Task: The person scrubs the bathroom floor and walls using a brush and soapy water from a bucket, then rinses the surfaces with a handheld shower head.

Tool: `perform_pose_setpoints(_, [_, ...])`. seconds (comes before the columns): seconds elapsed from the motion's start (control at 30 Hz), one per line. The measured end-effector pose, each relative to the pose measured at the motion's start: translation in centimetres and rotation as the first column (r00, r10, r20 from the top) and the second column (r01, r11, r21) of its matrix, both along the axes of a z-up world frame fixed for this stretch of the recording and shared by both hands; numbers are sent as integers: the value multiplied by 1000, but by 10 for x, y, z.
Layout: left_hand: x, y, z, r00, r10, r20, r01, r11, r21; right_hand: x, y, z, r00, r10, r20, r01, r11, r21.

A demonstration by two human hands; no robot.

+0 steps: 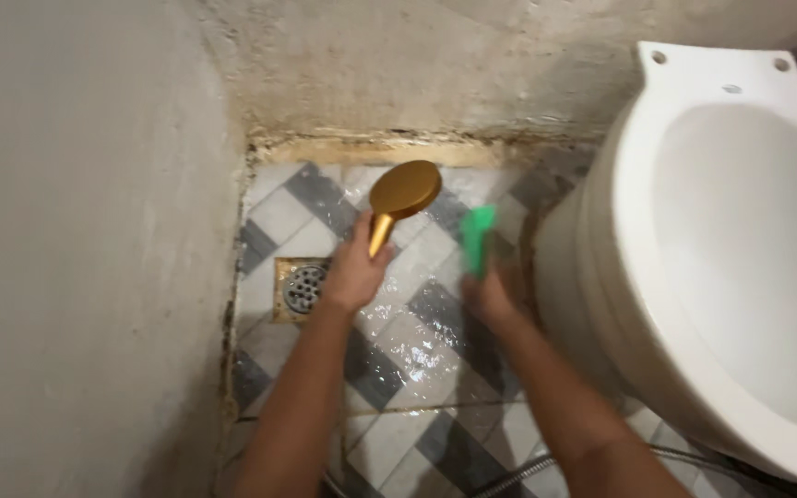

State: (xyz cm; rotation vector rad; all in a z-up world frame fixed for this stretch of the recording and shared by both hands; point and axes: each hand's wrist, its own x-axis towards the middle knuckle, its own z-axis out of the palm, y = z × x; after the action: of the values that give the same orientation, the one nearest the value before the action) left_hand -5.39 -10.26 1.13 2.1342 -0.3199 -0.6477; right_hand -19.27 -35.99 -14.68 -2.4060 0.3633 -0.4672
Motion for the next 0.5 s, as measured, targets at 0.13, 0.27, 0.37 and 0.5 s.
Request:
perform_pose_setpoints(0.13, [-6,-9,19,998,56,20,-56,998,2,17,-44,-1,917,-302,-260,252,945,-209])
perform_pose_setpoints(0.27, [-9,-31,17,997,70,45,-75,990,121,57,-29,-20,893,-252,-372,447,412,794])
perform_pose_setpoints(0.37, [-8,-44,12,992,61,106,-73,991,113,55,-39,-12,895,-238,-378,364,880,307])
perform_pose_setpoints(0.5, [-4,-42,19,1000,4,-8,-2,980,200,49,-57,41,799,-421,-430,396,906,-151])
